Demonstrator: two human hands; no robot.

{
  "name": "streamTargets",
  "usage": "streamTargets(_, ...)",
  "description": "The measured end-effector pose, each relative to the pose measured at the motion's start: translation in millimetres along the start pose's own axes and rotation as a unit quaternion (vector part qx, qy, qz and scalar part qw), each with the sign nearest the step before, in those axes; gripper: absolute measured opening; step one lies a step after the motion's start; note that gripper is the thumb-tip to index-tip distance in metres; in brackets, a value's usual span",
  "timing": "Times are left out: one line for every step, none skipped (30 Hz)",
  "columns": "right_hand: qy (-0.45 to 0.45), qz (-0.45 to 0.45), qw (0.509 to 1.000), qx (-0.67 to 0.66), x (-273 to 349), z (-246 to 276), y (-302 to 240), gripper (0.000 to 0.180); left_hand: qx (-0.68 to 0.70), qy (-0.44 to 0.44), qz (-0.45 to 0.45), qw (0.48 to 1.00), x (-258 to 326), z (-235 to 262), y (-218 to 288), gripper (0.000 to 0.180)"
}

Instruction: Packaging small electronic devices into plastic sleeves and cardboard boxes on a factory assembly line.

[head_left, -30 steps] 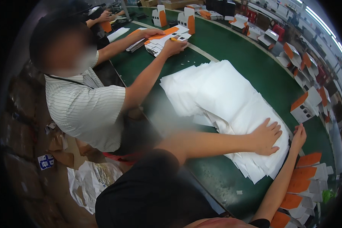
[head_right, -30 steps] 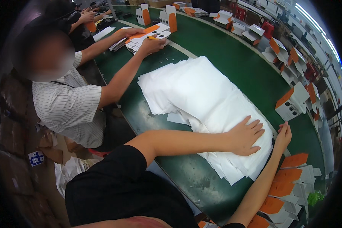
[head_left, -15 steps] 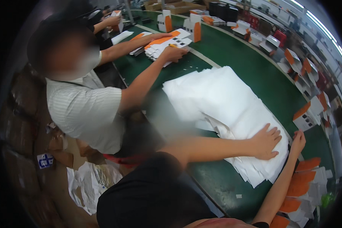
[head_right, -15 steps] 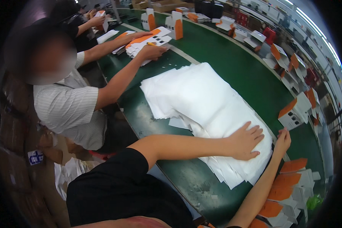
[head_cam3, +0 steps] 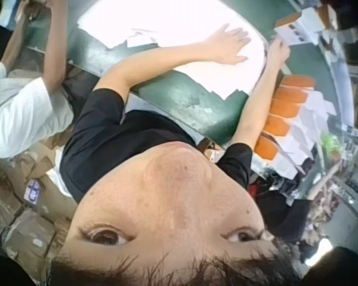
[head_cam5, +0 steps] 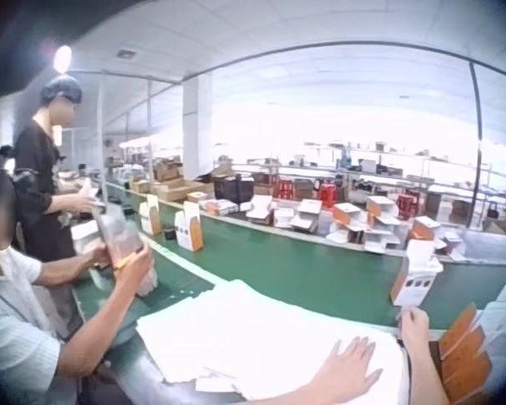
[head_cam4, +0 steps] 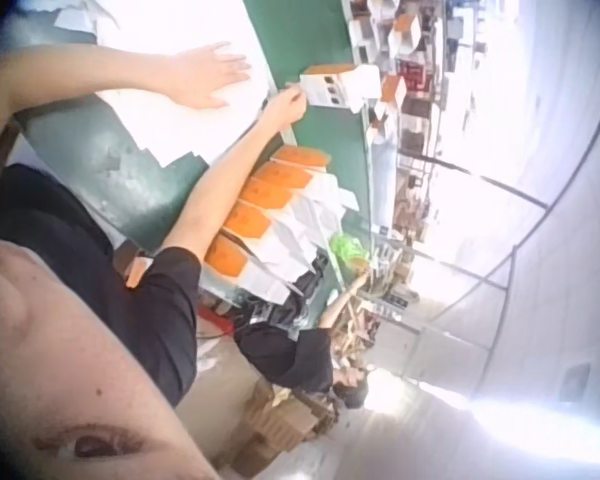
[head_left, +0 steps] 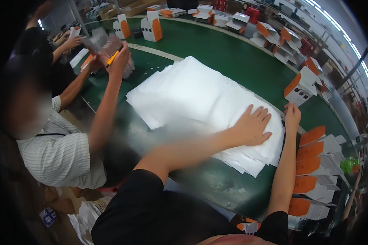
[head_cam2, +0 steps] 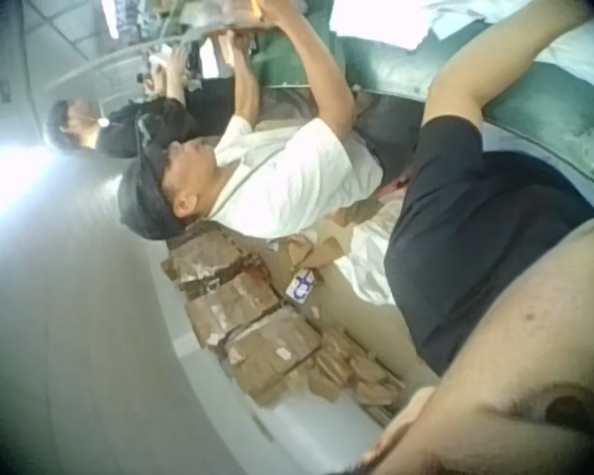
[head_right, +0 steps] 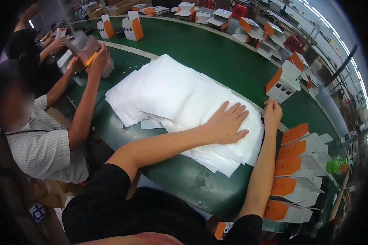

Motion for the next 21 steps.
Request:
streamTargets(-0.003, -0.005, 1.000, 0.005, 0, -1, -2, 0.043, -0.006, 0.001, 0.002, 1.000, 0, 0, -1, 0.069)
streamTargets(-0.002, 0.002, 1.000, 0.004, 0, -1, -4, 0.043, -0.001, 0.001, -0.001, 1.000, 0, 0, -1, 0.069)
streamTargets(0.001, 0.000, 1.000, 0.007, 1, -1, -5, 0.043, -0.007, 0.002, 0.000, 1.000, -1, 0, -1, 0.070)
streamTargets(0.001, -0.003, 1.000, 0.011, 2, -1, -6, 0.042, -0.012, 0.003, 0.001, 1.000, -1, 0, -1, 0.070)
streamTargets(0.001, -0.004, 1.000, 0.013, 3, -1, -7, 0.042, -0.010, 0.004, -0.001, 1.000, -1, -1, -1, 0.070)
streamTargets(0.000, -0.002, 1.000, 0.015, 5, 0, -10, 0.041, -0.012, 0.005, -0.002, 1.000, -1, -1, -1, 0.070)
streamTargets(0.003, -0.002, 1.000, 0.016, 5, 1, -11, 0.041, -0.015, 0.006, -0.002, 1.000, -1, -1, -1, 0.070)
streamTargets(0.003, -0.005, 1.000, 0.019, 6, 1, -11, 0.042, -0.014, 0.005, -0.004, 1.000, -1, -2, -1, 0.070)
streamTargets(0.003, -0.008, 1.000, 0.022, 6, 1, -12, 0.042, -0.020, 0.006, -0.004, 1.000, -1, -2, -1, 0.070)
streamTargets(0.005, -0.009, 1.000, 0.022, 8, 1, -12, 0.042, -0.026, 0.008, -0.005, 1.000, -1, -2, -1, 0.070)
streamTargets(0.003, -0.013, 1.000, 0.020, 10, 1, -14, 0.042, -0.025, 0.008, -0.006, 1.000, 0, -2, -1, 0.070)
streamTargets(0.001, -0.017, 1.000, 0.019, 12, 0, -16, 0.042, -0.023, 0.006, -0.003, 1.000, 1, -1, -1, 0.070)
streamTargets(0.002, -0.018, 1.000, 0.019, 13, 0, -15, 0.042, -0.021, 0.005, 0.001, 1.000, 2, -1, -2, 0.069)
streamTargets(0.000, -0.009, 1.000, 0.014, 12, -1, -16, 0.041, -0.020, 0.004, 0.000, 1.000, 2, 0, -1, 0.069)
streamTargets(-0.001, 0.000, 1.000, 0.008, 12, -1, -16, 0.041, -0.013, -0.001, 0.000, 1.000, 1, 1, -1, 0.069)
streamTargets(0.000, -0.001, 1.000, 0.008, 13, 0, -14, 0.041, -0.007, -0.007, -0.001, 1.000, 1, 1, -1, 0.068)
streamTargets(-0.002, -0.001, 1.000, 0.009, 13, 1, -15, 0.041, -0.007, -0.007, -0.001, 1.000, 1, 2, -2, 0.068)
streamTargets(-0.004, -0.001, 1.000, 0.010, 13, 1, -15, 0.041, -0.005, -0.012, 0.001, 1.000, 1, 2, -2, 0.068)
streamTargets(-0.003, -0.002, 1.000, 0.010, 12, 1, -16, 0.041, -0.002, -0.018, 0.002, 1.000, 1, 1, -3, 0.069)
streamTargets(-0.002, -0.003, 1.000, 0.013, 11, 1, -15, 0.042, 0.000, -0.020, -0.002, 1.000, -1, 3, -4, 0.069)
streamTargets(0.002, -0.011, 1.000, 0.019, 11, 5, -8, 0.043, 0.020, -0.021, 0.001, 1.000, -5, 7, -3, 0.069)
Point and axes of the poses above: each hand's wrist, its own x-axis away from the middle knuckle, its own z-axis out of the back of the hand, y = z × x, the point moved 5 cm from there along -x, towards the middle knuckle, and after that the axes turned 13 degrees about -z, right-handed, at the moved point
